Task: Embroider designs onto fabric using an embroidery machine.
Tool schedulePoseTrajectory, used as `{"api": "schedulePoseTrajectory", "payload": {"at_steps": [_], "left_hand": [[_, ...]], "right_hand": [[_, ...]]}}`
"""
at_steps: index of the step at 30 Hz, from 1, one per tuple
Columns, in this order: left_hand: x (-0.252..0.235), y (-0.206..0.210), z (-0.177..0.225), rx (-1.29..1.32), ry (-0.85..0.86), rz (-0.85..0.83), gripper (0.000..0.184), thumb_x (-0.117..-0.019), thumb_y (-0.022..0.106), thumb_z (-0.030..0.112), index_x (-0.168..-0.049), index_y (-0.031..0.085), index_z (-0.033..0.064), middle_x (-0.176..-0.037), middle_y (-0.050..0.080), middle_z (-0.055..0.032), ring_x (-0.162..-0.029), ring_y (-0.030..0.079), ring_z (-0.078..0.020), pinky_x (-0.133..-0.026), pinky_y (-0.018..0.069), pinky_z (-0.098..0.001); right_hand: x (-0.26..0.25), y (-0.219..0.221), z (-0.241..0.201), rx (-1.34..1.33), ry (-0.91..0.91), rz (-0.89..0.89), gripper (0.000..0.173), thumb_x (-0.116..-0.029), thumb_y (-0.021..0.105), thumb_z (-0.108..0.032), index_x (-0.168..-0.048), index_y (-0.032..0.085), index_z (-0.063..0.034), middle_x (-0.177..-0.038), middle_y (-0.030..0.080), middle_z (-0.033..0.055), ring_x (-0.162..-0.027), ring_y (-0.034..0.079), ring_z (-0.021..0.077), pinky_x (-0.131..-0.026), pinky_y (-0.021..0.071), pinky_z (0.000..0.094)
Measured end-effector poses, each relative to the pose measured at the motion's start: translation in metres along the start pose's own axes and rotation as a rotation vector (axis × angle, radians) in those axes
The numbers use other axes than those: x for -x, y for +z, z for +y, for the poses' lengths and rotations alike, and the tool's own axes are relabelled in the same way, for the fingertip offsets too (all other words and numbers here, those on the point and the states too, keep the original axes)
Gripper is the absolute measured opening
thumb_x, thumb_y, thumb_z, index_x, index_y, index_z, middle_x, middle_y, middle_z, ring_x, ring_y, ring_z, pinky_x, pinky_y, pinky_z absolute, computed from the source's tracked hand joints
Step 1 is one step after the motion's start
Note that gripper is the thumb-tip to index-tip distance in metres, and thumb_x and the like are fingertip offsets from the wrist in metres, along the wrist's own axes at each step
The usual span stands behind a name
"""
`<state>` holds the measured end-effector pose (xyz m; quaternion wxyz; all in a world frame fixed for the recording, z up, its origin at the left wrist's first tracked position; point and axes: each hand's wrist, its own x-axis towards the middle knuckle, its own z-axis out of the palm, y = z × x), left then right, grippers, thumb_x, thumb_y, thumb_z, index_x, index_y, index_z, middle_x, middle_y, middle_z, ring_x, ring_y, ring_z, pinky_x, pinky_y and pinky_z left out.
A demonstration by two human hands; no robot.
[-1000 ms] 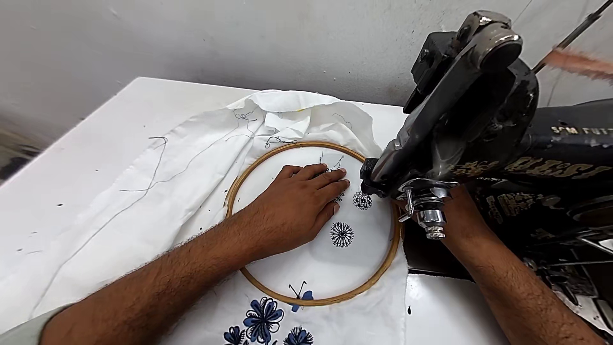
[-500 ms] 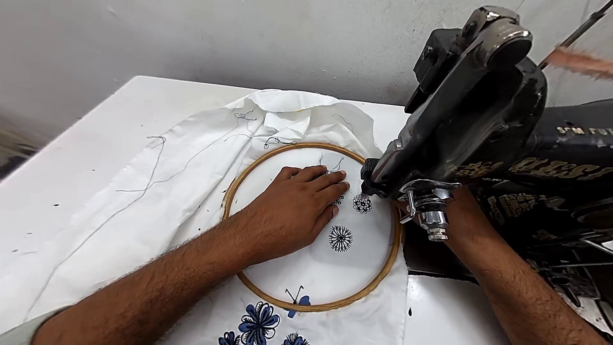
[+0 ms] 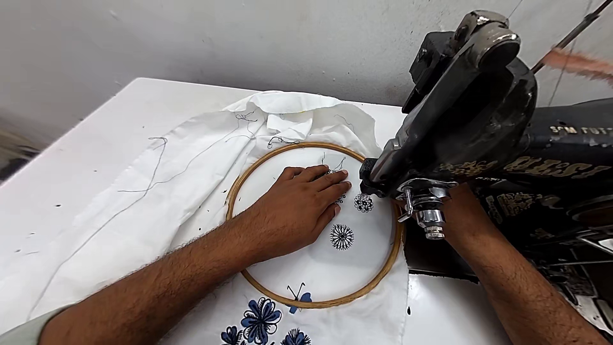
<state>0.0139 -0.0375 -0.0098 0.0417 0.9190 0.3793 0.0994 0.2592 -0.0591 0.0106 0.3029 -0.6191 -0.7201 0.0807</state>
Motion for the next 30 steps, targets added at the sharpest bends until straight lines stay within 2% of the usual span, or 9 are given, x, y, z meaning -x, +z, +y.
{"api": "schedulePoseTrajectory", "payload": {"at_steps": [3,6,10,15,16,21,24,26,30], "left_hand": [[0.001,-0.002,0.002,-0.011,-0.001,-0.012,0.048,-0.1084,0.033,0.036,-0.145,0.059,0.0185,-0.156,0.051,0.0019,-0.146,0.044,-0.0241,-0.112,0.0381,-0.0535],[0.002,-0.003,0.000,-0.015,-0.002,-0.019,0.049,-0.1079,0.034,0.037,-0.145,0.059,0.0191,-0.156,0.051,0.0021,-0.145,0.045,-0.0240,-0.111,0.0388,-0.0538],[0.003,-0.004,0.002,-0.017,-0.001,-0.021,0.048,-0.1081,0.034,0.036,-0.146,0.058,0.0187,-0.156,0.051,0.0018,-0.145,0.045,-0.0241,-0.111,0.0383,-0.0534],[0.004,-0.005,0.003,-0.019,-0.006,-0.038,0.049,-0.1082,0.033,0.037,-0.147,0.058,0.0190,-0.156,0.050,0.0022,-0.146,0.044,-0.0238,-0.111,0.0385,-0.0530],[0.004,-0.006,0.003,-0.021,-0.006,-0.039,0.049,-0.1082,0.034,0.037,-0.147,0.058,0.0190,-0.156,0.051,0.0022,-0.145,0.045,-0.0238,-0.111,0.0389,-0.0530],[0.005,-0.008,0.001,-0.028,0.000,-0.037,0.049,-0.1078,0.034,0.037,-0.146,0.059,0.0187,-0.155,0.052,0.0021,-0.144,0.046,-0.0243,-0.109,0.0407,-0.0535],[0.005,-0.007,0.002,-0.033,-0.004,-0.035,0.049,-0.1078,0.034,0.037,-0.146,0.058,0.0191,-0.156,0.051,0.0023,-0.145,0.046,-0.0242,-0.109,0.0403,-0.0533],[0.005,-0.006,0.002,-0.027,-0.005,-0.038,0.049,-0.1079,0.034,0.037,-0.146,0.058,0.0193,-0.156,0.051,0.0022,-0.145,0.045,-0.0239,-0.110,0.0395,-0.0530],[0.005,-0.006,0.002,-0.025,0.000,-0.035,0.048,-0.1075,0.035,0.036,-0.145,0.059,0.0181,-0.155,0.052,0.0006,-0.144,0.047,-0.0254,-0.109,0.0407,-0.0540]], "right_hand": [[0.000,0.001,0.002,-0.005,-0.014,0.009,0.020,-0.0860,0.072,-0.014,-0.099,0.067,0.0011,-0.090,0.066,0.0155,-0.085,0.065,0.0222,-0.077,0.0502,0.0425],[-0.002,0.007,0.008,-0.038,-0.071,0.043,0.023,-0.0840,0.069,-0.020,-0.098,0.068,-0.0014,-0.088,0.066,0.0102,-0.082,0.064,0.0139,-0.076,0.0518,0.0340],[-0.002,0.005,0.007,-0.021,-0.105,0.040,0.023,-0.0844,0.070,-0.020,-0.097,0.069,0.0003,-0.089,0.068,0.0141,-0.084,0.066,0.0177,-0.077,0.0518,0.0367],[-0.001,0.005,0.006,-0.068,-0.037,0.012,0.020,-0.0854,0.072,-0.017,-0.097,0.069,-0.0012,-0.088,0.067,0.0111,-0.083,0.065,0.0150,-0.076,0.0517,0.0353],[-0.001,0.007,0.007,-0.067,-0.030,0.019,0.021,-0.0840,0.072,-0.019,-0.097,0.069,-0.0027,-0.087,0.067,0.0087,-0.083,0.065,0.0122,-0.076,0.0522,0.0327],[0.000,0.011,0.010,-0.087,-0.054,0.041,0.022,-0.0835,0.071,-0.020,-0.098,0.068,-0.0033,-0.088,0.067,0.0068,-0.083,0.064,0.0084,-0.077,0.0515,0.0287],[-0.002,0.012,0.012,-0.094,-0.084,0.046,0.024,-0.0828,0.072,-0.022,-0.098,0.070,-0.0036,-0.090,0.068,0.0072,-0.087,0.064,0.0089,-0.080,0.0514,0.0287],[-0.003,0.011,0.012,-0.081,-0.106,0.049,0.022,-0.0828,0.072,-0.022,-0.094,0.070,-0.0041,-0.087,0.068,0.0066,-0.084,0.064,0.0087,-0.078,0.0512,0.0282],[-0.002,0.011,0.012,-0.067,-0.106,0.038,0.023,-0.0835,0.074,-0.020,-0.098,0.070,-0.0024,-0.091,0.069,0.0102,-0.086,0.066,0.0150,-0.080,0.0525,0.0348]]}}
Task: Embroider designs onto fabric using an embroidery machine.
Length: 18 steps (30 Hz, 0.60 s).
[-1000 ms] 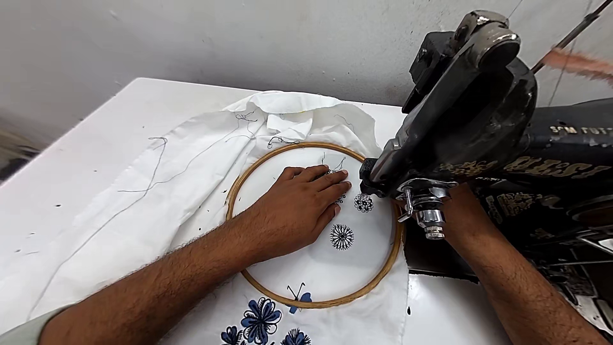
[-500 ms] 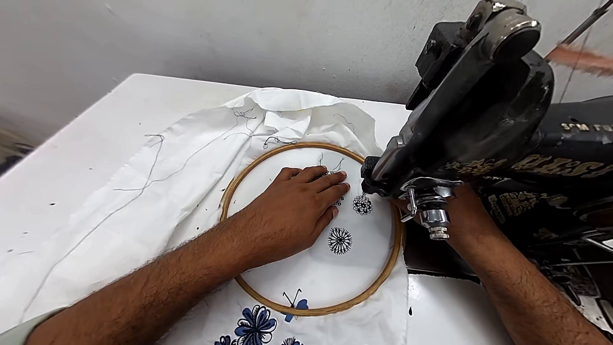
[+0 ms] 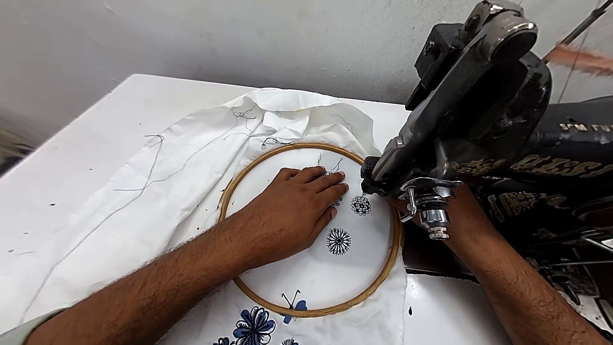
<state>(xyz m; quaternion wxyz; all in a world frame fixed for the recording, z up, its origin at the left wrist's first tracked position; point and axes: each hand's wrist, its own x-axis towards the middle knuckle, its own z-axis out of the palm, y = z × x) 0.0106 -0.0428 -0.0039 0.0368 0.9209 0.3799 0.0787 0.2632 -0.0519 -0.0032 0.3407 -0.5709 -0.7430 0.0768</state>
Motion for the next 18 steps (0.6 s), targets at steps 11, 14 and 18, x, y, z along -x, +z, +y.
{"api": "schedulePoseTrajectory", "payload": {"at_steps": [11,14,18], "left_hand": [[0.0013,-0.0006,0.0000,-0.008,-0.004,0.000,0.048,-0.1074,0.035,0.036,-0.145,0.059,0.0184,-0.156,0.051,0.0014,-0.144,0.046,-0.0247,-0.109,0.0412,-0.0532],[-0.0003,0.0013,0.0000,-0.003,0.002,0.007,0.048,-0.1076,0.034,0.037,-0.145,0.059,0.0186,-0.156,0.051,0.0013,-0.145,0.045,-0.0249,-0.110,0.0402,-0.0535],[0.0002,-0.0008,0.0006,-0.005,0.001,-0.011,0.049,-0.1077,0.034,0.036,-0.146,0.058,0.0185,-0.156,0.051,0.0014,-0.145,0.045,-0.0247,-0.110,0.0402,-0.0536]], "right_hand": [[-0.0001,0.0006,0.0010,0.002,-0.021,0.001,0.022,-0.0826,0.074,-0.020,-0.096,0.071,-0.0027,-0.089,0.069,0.0097,-0.086,0.066,0.0138,-0.079,0.0522,0.0336],[-0.0007,-0.0033,-0.0030,0.015,-0.031,-0.003,0.023,-0.0840,0.071,-0.022,-0.096,0.070,-0.0023,-0.088,0.068,0.0103,-0.084,0.065,0.0149,-0.078,0.0517,0.0342],[-0.0005,-0.0012,-0.0012,0.017,-0.016,0.002,0.022,-0.0827,0.074,-0.020,-0.096,0.071,-0.0022,-0.089,0.069,0.0114,-0.085,0.066,0.0168,-0.078,0.0523,0.0368]]}}
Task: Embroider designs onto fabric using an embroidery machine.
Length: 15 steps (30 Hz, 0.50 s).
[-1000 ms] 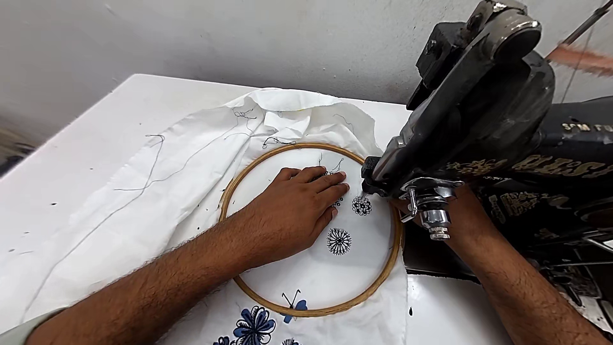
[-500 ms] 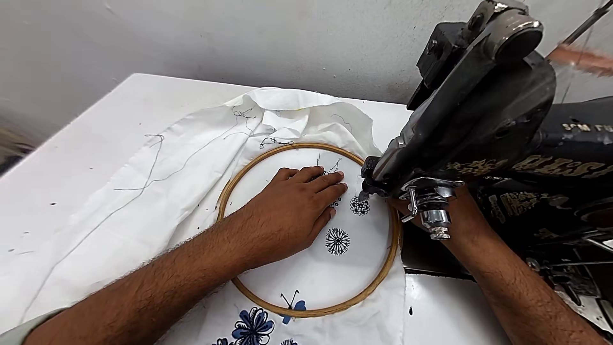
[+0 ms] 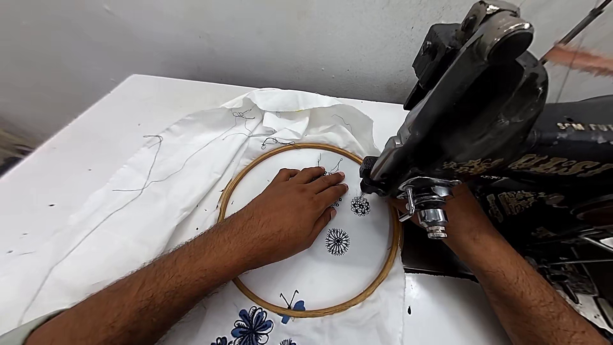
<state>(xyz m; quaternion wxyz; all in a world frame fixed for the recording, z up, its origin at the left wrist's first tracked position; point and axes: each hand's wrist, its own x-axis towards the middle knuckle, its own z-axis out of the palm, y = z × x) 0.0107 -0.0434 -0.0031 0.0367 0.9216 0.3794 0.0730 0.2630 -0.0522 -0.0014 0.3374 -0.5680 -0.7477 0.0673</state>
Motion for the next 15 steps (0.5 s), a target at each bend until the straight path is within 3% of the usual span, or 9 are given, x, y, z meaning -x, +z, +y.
{"api": "schedulePoseTrajectory", "payload": {"at_steps": [5,11,15], "left_hand": [[0.0012,-0.0012,-0.0026,-0.014,-0.009,-0.003,0.048,-0.1073,0.035,0.037,-0.145,0.059,0.0193,-0.156,0.051,0.0018,-0.144,0.046,-0.0243,-0.109,0.0408,-0.0537],[0.0013,0.0001,-0.0014,-0.009,0.005,0.009,0.048,-0.1074,0.035,0.036,-0.145,0.059,0.0179,-0.155,0.052,0.0011,-0.143,0.047,-0.0253,-0.108,0.0416,-0.0545],[-0.0005,0.0016,0.0002,-0.008,0.005,0.016,0.048,-0.1077,0.035,0.037,-0.145,0.059,0.0183,-0.155,0.052,0.0011,-0.144,0.046,-0.0250,-0.109,0.0408,-0.0538]], "right_hand": [[0.0043,0.0049,0.0010,-0.035,0.083,-0.012,0.023,-0.0822,0.075,-0.016,-0.101,0.068,-0.0036,-0.091,0.068,0.0082,-0.087,0.065,0.0116,-0.080,0.0524,0.0316],[0.0019,-0.0007,-0.0010,-0.012,0.083,-0.049,0.019,-0.0846,0.077,-0.015,-0.097,0.070,-0.0027,-0.090,0.069,0.0114,-0.086,0.067,0.0184,-0.078,0.0532,0.0398],[-0.0001,-0.0018,-0.0036,-0.017,0.054,-0.005,0.022,-0.0847,0.072,-0.021,-0.097,0.069,-0.0023,-0.088,0.067,0.0096,-0.083,0.064,0.0136,-0.077,0.0517,0.0338]]}}
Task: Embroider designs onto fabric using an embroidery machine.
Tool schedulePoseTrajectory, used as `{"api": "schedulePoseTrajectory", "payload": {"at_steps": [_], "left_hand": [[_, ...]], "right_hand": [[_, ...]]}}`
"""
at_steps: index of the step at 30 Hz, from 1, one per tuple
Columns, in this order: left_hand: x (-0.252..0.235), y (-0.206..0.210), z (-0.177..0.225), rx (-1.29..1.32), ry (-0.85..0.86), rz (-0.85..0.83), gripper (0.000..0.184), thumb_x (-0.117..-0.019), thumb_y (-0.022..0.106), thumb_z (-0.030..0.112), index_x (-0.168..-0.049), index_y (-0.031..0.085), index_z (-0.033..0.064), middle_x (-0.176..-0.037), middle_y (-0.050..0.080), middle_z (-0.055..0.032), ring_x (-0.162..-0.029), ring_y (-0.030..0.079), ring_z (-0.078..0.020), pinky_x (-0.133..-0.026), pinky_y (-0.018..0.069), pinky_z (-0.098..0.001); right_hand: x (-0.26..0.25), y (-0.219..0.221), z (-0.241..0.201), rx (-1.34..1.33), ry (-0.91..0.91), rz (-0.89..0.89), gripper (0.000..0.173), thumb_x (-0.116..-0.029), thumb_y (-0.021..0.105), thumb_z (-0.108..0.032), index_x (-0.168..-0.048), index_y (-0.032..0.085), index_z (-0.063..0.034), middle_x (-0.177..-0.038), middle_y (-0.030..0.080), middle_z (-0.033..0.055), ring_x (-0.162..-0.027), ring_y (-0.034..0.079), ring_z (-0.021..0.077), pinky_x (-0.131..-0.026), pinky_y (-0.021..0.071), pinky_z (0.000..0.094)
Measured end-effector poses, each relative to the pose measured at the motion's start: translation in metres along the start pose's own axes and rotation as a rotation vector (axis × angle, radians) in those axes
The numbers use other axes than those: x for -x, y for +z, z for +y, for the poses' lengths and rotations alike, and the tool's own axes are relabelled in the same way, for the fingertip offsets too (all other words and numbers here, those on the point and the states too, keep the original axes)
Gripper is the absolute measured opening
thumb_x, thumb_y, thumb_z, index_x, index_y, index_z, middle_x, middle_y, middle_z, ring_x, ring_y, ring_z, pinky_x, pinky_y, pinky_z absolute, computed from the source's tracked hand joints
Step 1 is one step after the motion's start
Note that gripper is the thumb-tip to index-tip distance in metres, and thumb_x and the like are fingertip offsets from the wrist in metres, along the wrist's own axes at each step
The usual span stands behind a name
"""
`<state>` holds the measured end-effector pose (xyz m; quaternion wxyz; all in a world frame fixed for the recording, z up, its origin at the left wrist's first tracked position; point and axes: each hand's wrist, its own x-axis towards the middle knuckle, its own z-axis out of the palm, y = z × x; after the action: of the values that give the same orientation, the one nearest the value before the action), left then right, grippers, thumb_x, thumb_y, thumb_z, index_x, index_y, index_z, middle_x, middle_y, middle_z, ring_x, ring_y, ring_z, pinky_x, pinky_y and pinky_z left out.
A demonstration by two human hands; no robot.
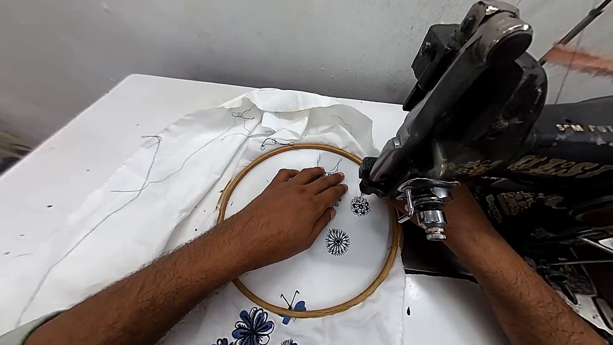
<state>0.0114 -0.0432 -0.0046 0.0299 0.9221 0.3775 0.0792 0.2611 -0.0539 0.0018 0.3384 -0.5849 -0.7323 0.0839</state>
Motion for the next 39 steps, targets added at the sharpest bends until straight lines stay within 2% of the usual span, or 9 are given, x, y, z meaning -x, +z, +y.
{"api": "schedulePoseTrajectory", "payload": {"at_steps": [4,7,12,14,18,23,26,29,39], "left_hand": [[0.000,0.000,0.000,-0.005,-0.001,-0.003,0.048,-0.1077,0.034,0.036,-0.145,0.059,0.0183,-0.155,0.051,0.0016,-0.144,0.046,-0.0248,-0.109,0.0411,-0.0537],[0.001,-0.002,0.000,-0.014,-0.005,-0.020,0.049,-0.1075,0.034,0.036,-0.146,0.058,0.0182,-0.156,0.051,0.0017,-0.144,0.047,-0.0246,-0.108,0.0415,-0.0536],[0.001,-0.003,-0.001,-0.012,-0.013,-0.018,0.049,-0.1075,0.034,0.037,-0.145,0.059,0.0189,-0.156,0.051,0.0015,-0.144,0.046,-0.0245,-0.108,0.0415,-0.0538],[0.002,-0.002,-0.001,-0.012,-0.007,-0.013,0.048,-0.1073,0.034,0.036,-0.144,0.059,0.0183,-0.155,0.052,0.0011,-0.144,0.046,-0.0247,-0.108,0.0417,-0.0537],[0.000,0.000,0.001,0.001,-0.006,-0.008,0.048,-0.1076,0.034,0.037,-0.145,0.059,0.0188,-0.156,0.051,0.0009,-0.145,0.045,-0.0250,-0.109,0.0407,-0.0538],[0.000,-0.002,0.002,-0.004,-0.010,-0.011,0.048,-0.1076,0.034,0.036,-0.145,0.059,0.0182,-0.155,0.052,0.0012,-0.144,0.046,-0.0248,-0.109,0.0409,-0.0535],[0.002,-0.002,0.000,-0.005,-0.003,-0.011,0.048,-0.1072,0.035,0.036,-0.145,0.059,0.0176,-0.155,0.052,0.0007,-0.143,0.048,-0.0252,-0.108,0.0420,-0.0538],[0.002,-0.002,-0.002,-0.009,-0.007,-0.006,0.048,-0.1071,0.035,0.037,-0.144,0.060,0.0188,-0.155,0.052,0.0024,-0.143,0.047,-0.0242,-0.108,0.0420,-0.0532],[0.000,0.000,0.001,-0.007,-0.006,0.000,0.048,-0.1077,0.034,0.036,-0.144,0.059,0.0187,-0.155,0.052,0.0012,-0.144,0.046,-0.0245,-0.109,0.0405,-0.0535]], "right_hand": [[0.001,0.000,-0.001,-0.015,0.038,-0.010,0.023,-0.0844,0.073,-0.021,-0.100,0.069,-0.0052,-0.090,0.067,0.0073,-0.086,0.064,0.0111,-0.079,0.0519,0.0319],[0.001,0.003,0.004,-0.012,0.010,-0.014,0.021,-0.0848,0.076,-0.018,-0.100,0.070,-0.0037,-0.093,0.069,0.0105,-0.090,0.066,0.0173,-0.081,0.0526,0.0390],[0.005,0.003,0.002,-0.014,0.059,-0.023,0.021,-0.0855,0.071,-0.019,-0.101,0.068,-0.0050,-0.090,0.067,0.0075,-0.085,0.064,0.0121,-0.078,0.0521,0.0329],[0.004,0.000,0.000,-0.024,0.060,-0.045,0.020,-0.0864,0.075,-0.015,-0.100,0.069,-0.0014,-0.092,0.068,0.0121,-0.087,0.066,0.0179,-0.080,0.0526,0.0390],[0.002,-0.001,0.000,-0.041,0.008,-0.012,0.019,-0.0852,0.071,-0.021,-0.097,0.069,-0.0065,-0.087,0.066,0.0045,-0.083,0.063,0.0069,-0.077,0.0507,0.0272],[0.000,0.001,0.003,-0.009,-0.032,-0.001,0.022,-0.0840,0.071,-0.021,-0.099,0.069,-0.0052,-0.090,0.067,0.0067,-0.087,0.065,0.0105,-0.080,0.0519,0.0308],[0.002,0.001,0.003,0.021,0.010,-0.043,0.019,-0.0852,0.077,-0.015,-0.098,0.071,-0.0024,-0.092,0.069,0.0125,-0.088,0.067,0.0209,-0.080,0.0532,0.0426],[0.000,0.009,0.010,0.041,0.021,-0.025,0.025,-0.0840,0.078,-0.022,-0.100,0.071,-0.0042,-0.094,0.070,0.0120,-0.091,0.067,0.0212,-0.082,0.0531,0.0438],[0.000,0.000,0.001,0.001,-0.043,0.002,0.021,-0.0834,0.073,-0.020,-0.096,0.070,-0.0031,-0.089,0.068,0.0098,-0.086,0.065,0.0143,-0.079,0.0512,0.0342]]}}
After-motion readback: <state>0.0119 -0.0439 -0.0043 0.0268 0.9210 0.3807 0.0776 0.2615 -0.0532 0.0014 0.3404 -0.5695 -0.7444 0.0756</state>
